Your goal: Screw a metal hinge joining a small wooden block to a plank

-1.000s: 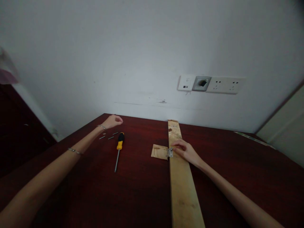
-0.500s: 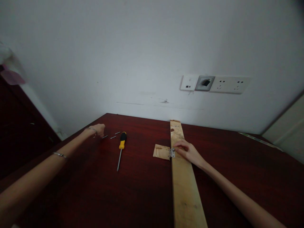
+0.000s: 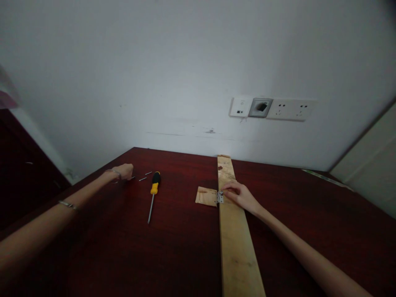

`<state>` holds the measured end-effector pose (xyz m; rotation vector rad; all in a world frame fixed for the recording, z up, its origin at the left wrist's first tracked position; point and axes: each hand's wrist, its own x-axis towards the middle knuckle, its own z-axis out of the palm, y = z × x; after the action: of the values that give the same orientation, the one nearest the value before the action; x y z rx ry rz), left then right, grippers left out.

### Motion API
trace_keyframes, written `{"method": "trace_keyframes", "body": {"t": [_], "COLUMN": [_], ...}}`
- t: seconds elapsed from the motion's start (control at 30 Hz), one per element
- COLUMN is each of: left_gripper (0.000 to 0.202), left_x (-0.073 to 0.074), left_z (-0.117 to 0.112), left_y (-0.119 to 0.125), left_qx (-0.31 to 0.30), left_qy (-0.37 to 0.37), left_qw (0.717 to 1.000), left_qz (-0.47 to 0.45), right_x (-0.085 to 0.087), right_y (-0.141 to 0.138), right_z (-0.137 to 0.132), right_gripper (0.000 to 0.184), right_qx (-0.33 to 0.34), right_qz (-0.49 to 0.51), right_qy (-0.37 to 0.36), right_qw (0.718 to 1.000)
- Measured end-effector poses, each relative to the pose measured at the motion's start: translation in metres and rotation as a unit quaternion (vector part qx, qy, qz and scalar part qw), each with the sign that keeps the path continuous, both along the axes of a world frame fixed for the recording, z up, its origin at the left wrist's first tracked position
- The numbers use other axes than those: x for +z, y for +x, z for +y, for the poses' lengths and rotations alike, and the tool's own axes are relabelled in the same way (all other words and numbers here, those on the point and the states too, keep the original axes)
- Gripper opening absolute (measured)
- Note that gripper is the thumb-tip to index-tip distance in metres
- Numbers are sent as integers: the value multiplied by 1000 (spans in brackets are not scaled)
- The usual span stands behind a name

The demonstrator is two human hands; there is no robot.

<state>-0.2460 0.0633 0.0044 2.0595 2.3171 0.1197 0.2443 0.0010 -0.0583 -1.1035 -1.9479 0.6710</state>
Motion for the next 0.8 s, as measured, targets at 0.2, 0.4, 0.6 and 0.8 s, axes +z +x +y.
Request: {"method": "trace_keyframes", "body": {"t": [0.2, 0.4, 0.6, 0.8], "left_gripper": [8, 14, 14, 12], "left_x": [10, 26, 26, 1], "left_z": [5, 21, 11, -14], "left_y": [4, 38, 138, 232], "left_qx": [1, -84, -245, -338], "left_qy": [-84, -21, 110, 116], "left_qw": [994, 996, 947, 840], "left_qz": [71, 24, -175, -408], "right_x": [3, 5, 5, 8], "right_y": [0, 0, -2, -8], "right_z": [0, -1, -1, -4], "right_gripper": [15, 17, 18, 20], "right_qx": [-4, -10, -13, -27], "right_qz": [-1, 23, 45, 99], "right_qy": [-13, -30, -32, -3], "right_qw": [1000, 999, 998, 995]}}
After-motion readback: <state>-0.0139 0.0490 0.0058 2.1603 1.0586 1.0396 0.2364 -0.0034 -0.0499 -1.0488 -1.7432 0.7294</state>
